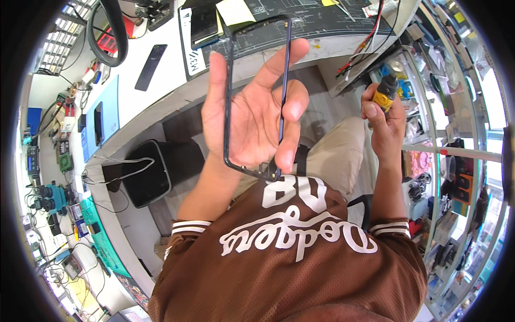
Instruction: The person holds a black rectangular frame and uses a rotary tool with a polishing bit to smooth the frame's edges and corners. The person rotates the frame to reach different sides while applying the tool along the perimeter.
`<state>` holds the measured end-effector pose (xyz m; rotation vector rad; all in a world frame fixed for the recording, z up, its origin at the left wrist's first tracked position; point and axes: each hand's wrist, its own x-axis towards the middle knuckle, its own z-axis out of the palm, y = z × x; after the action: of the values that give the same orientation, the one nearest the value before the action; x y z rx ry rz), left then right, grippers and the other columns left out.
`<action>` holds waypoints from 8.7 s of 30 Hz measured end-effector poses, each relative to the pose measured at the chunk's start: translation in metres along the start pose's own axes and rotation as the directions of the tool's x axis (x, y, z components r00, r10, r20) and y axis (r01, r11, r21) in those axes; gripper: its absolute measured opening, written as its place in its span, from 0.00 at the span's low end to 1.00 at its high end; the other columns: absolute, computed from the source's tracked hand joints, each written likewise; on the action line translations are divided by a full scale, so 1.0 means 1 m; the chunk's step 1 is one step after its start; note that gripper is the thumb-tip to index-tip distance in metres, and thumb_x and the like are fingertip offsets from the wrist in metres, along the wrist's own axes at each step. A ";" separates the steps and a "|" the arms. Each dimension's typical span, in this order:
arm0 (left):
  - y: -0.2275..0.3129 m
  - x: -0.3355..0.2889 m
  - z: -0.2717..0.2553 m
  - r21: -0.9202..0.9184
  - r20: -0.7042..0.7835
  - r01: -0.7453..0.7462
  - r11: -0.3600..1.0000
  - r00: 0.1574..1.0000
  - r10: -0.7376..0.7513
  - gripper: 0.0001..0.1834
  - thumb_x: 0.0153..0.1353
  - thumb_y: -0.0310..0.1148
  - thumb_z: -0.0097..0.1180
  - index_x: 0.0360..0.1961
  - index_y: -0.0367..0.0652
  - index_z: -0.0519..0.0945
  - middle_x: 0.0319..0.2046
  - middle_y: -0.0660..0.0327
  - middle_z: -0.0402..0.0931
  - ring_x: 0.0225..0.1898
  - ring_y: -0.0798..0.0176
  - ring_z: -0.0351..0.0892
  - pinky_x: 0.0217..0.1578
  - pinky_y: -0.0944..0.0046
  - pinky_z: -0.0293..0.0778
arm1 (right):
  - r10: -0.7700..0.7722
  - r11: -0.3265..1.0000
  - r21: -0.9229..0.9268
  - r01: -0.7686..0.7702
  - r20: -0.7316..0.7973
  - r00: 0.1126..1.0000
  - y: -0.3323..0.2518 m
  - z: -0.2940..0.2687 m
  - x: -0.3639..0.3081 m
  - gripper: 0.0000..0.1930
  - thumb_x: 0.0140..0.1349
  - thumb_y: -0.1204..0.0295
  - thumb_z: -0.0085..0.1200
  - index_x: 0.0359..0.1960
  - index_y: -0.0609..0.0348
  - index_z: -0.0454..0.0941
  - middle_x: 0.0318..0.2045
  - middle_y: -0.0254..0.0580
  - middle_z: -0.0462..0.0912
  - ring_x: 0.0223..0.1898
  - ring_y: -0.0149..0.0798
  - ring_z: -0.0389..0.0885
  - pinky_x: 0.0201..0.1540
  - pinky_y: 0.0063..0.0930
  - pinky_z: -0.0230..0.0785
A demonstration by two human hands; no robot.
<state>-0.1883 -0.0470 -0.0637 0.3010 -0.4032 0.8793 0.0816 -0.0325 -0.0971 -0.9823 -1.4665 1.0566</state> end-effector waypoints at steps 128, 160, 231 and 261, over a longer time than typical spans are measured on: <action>-0.061 0.008 0.046 0.781 -0.556 0.342 0.522 0.761 0.334 0.77 0.33 0.69 0.79 0.78 0.36 0.55 0.59 0.59 0.59 0.46 0.62 0.75 0.50 0.53 0.78 | -0.502 0.607 -0.699 0.378 0.032 0.864 0.000 0.008 0.019 0.11 0.54 0.73 0.73 0.26 0.59 0.79 0.19 0.37 0.77 0.21 0.32 0.73 0.26 0.26 0.66; -0.070 0.007 0.053 0.847 -0.502 0.360 0.391 0.782 0.369 0.70 0.34 0.37 0.84 0.78 0.40 0.53 0.60 0.63 0.65 0.48 0.65 0.73 0.55 0.64 0.70 | -0.503 0.619 -0.689 0.377 0.020 0.864 0.008 0.007 0.011 0.11 0.50 0.77 0.73 0.27 0.59 0.79 0.21 0.41 0.76 0.21 0.43 0.74 0.26 0.31 0.67; -0.083 0.022 0.052 0.960 -0.277 0.230 0.158 0.856 0.437 0.69 0.37 0.41 0.86 0.77 0.41 0.55 0.59 0.60 0.66 0.55 0.60 0.74 0.53 0.59 0.73 | -0.499 0.640 -0.659 0.396 0.036 0.866 0.015 0.000 0.002 0.12 0.48 0.77 0.73 0.26 0.58 0.79 0.21 0.41 0.75 0.22 0.44 0.75 0.27 0.32 0.67; -0.081 0.021 0.055 0.961 -0.276 0.233 0.151 0.859 0.430 0.67 0.38 0.42 0.86 0.77 0.40 0.55 0.58 0.58 0.66 0.56 0.59 0.73 0.52 0.58 0.72 | -0.478 0.646 -0.670 0.366 0.019 0.878 0.010 0.001 0.000 0.11 0.48 0.77 0.73 0.26 0.58 0.79 0.21 0.41 0.76 0.22 0.44 0.75 0.27 0.32 0.68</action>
<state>-0.1240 -0.1046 -0.0124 1.2974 0.8253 1.2374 0.0809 -0.0297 -0.1068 -1.0834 -1.8585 0.0741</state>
